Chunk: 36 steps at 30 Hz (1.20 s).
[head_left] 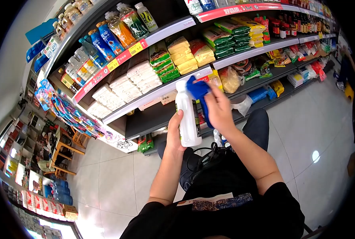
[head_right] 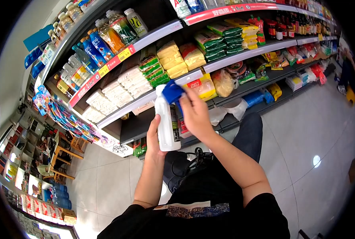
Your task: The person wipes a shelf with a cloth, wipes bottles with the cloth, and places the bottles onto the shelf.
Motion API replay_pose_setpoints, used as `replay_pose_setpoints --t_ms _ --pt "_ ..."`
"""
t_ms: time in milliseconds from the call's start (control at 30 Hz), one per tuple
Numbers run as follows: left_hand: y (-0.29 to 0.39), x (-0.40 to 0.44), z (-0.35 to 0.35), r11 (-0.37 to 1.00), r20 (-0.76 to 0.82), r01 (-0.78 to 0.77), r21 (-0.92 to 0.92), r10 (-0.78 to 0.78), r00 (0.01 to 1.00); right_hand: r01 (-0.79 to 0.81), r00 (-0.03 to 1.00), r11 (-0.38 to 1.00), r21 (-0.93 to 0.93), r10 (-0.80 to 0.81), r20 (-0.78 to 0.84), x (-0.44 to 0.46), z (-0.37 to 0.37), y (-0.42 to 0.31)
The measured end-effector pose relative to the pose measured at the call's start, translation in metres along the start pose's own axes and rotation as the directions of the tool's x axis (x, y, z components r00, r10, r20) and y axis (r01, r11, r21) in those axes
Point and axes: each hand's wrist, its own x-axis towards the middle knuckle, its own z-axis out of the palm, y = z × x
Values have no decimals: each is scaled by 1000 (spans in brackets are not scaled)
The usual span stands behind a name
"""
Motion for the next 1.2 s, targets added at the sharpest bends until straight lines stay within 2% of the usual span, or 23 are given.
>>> replay_pose_setpoints --t_ms 33,100,167,300,400,500,533,567,633,667,767,800,900,933,967,1067,1167,1200 --pt "-1 0 2 1000 4 -14 8 14 1000 -34 995 992 -121 45 86 0 4 -1" --pt "0 -2 11 990 68 -134 40 131 989 267 958 944 -194 -238 163 -8 14 3" --pt "-4 -2 10 982 13 -180 57 179 984 250 963 941 -230 -218 156 -19 15 2" --pt "-2 7 -5 993 -91 -111 45 115 989 342 925 882 -325 -255 283 -54 12 0" --pt "4 9 -15 996 3 -69 58 69 998 413 883 824 -389 -257 392 -75 12 -1" --pt "-1 7 -10 995 0 -75 71 75 997 420 884 840 -343 -293 364 -59 10 3" --pt "-3 7 -8 987 -27 -123 108 126 992 449 878 824 -346 -334 344 -50 11 -1" --pt "-6 6 -8 964 15 -197 178 198 980 490 862 786 -377 -374 341 -39 12 -3" --pt "-8 3 -5 976 31 -183 117 180 983 492 865 799 -346 -403 299 -21 12 -3" --pt "-9 4 -3 976 18 -191 101 190 982 434 895 846 -309 -368 251 -15 13 -7" --pt "-7 5 2 977 16 -195 85 195 981 400 912 868 -295 -346 218 -13 14 -3" --pt "-9 6 1 968 6 -218 122 219 976 425 903 830 -361 -362 231 -18 15 -4" --pt "-6 10 0 983 -76 -178 35 180 981 416 903 836 -358 -332 274 -40 13 -2" --pt "1 7 2 993 -97 -111 33 114 989 450 882 794 -409 -324 341 -51 12 -5" --pt "4 10 -4 993 31 -104 -47 106 994 453 874 787 -419 -299 384 -62 11 -3" --pt "10 17 -13 987 38 -160 -12 161 986 496 837 778 -386 -311 449 -78 11 -2" --pt "4 15 -7 973 -23 -228 27 228 973 533 819 765 -361 -361 446 -67 13 -3" --pt "2 8 -4 977 50 -211 -26 212 976 544 819 758 -360 -385 427 -57 15 -4"
